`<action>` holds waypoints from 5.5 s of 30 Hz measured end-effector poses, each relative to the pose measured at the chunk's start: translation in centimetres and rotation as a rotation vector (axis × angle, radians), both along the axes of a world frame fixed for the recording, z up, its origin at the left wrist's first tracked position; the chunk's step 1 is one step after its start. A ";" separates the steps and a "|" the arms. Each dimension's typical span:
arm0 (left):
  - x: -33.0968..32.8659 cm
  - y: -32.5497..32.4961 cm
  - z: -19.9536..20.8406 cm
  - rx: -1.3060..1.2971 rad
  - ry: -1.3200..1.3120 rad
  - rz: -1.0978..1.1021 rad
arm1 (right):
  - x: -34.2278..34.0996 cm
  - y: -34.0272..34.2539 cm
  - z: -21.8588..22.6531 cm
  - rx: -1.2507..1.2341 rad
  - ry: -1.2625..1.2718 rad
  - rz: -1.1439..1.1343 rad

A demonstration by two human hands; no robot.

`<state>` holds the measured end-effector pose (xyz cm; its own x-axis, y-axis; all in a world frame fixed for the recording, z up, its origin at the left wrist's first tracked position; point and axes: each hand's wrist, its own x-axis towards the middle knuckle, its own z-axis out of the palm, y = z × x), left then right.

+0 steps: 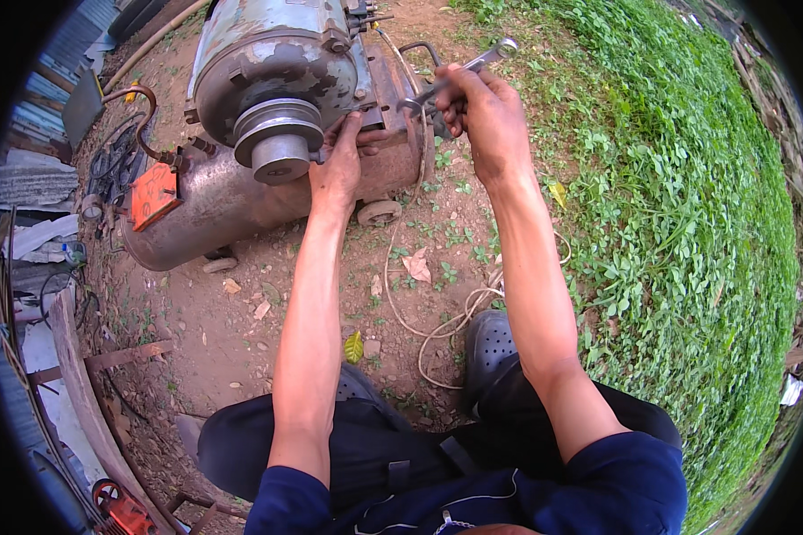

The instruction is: The person uses a wrench to tighten or loosen bolts on a compressor motor assembly mounted on a large horizontal tank.

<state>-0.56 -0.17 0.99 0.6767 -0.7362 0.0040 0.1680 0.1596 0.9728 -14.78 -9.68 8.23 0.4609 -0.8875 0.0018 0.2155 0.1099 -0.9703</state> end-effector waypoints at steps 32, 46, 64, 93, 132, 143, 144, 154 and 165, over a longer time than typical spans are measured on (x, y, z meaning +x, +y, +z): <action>-0.1 -0.1 0.0 -0.023 -0.008 0.014 | 2.2 -0.5 -3.2 0.092 -0.106 0.146; -0.1 -0.3 -0.1 -0.038 -0.002 0.021 | -2.9 -3.7 1.7 -0.673 0.660 0.260; 0.4 0.0 -0.2 0.009 -0.002 -0.024 | 1.0 1.3 0.5 -0.912 1.142 -0.008; -2.1 1.3 1.0 -0.009 -0.122 0.045 | -6.5 4.5 6.2 -0.400 0.716 0.117; 41.9 16.1 6.6 0.605 -0.770 0.303 | 57.8 7.5 12.0 -1.530 1.364 0.962; 47.7 2.2 1.8 0.769 -0.541 0.346 | 62.2 -3.1 -5.9 -0.954 1.419 1.314; 47.7 1.1 0.9 0.774 -0.532 0.305 | 61.8 -4.3 -8.1 -0.958 1.400 1.319; 46.4 1.0 -2.3 0.957 -0.680 0.090 | 53.3 -5.9 -21.7 -0.810 1.583 1.005; 45.7 0.2 -0.8 0.760 -0.827 0.032 | 49.4 -8.4 -23.3 -0.749 1.743 0.936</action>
<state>45.15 -0.01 0.22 0.6924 -0.7213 0.0180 -0.5682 -0.5297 0.6297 34.60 -18.09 -15.12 0.5786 -0.4830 -0.6572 -0.6140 -0.7883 0.0388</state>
